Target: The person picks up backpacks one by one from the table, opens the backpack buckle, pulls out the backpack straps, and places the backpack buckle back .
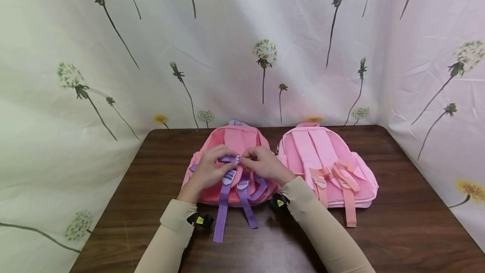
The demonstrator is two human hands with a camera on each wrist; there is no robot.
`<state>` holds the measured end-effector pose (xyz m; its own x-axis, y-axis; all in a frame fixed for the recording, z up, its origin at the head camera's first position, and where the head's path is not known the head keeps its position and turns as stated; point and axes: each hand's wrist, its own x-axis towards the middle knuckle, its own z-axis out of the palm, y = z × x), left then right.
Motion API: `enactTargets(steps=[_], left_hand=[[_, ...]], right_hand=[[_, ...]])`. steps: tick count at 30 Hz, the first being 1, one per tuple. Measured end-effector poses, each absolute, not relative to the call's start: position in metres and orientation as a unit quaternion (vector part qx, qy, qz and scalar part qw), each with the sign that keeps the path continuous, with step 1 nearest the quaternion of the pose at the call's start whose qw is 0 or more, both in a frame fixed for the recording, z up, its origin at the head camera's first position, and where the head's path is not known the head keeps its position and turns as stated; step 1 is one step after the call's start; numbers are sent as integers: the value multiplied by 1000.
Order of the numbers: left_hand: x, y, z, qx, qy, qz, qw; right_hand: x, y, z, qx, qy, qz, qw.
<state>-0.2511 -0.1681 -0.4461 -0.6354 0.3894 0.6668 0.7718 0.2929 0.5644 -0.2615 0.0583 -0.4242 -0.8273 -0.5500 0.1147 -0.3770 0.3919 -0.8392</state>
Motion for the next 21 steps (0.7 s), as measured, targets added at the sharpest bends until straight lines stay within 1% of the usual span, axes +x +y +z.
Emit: enactTargets(steps=[5, 12, 21], left_hand=[[-251, -167, -446, -377, -779, -455, 210], [-247, -163, -443, -371, -783, -450, 217], [-230, -159, -421, -367, -775, -462, 227]], right_hand=[[-263, 58, -426, -290, 841, -451, 67], [-261, 57, -424, -299, 845, -440, 54], [-258, 64, -421, -310, 848, -428, 43]])
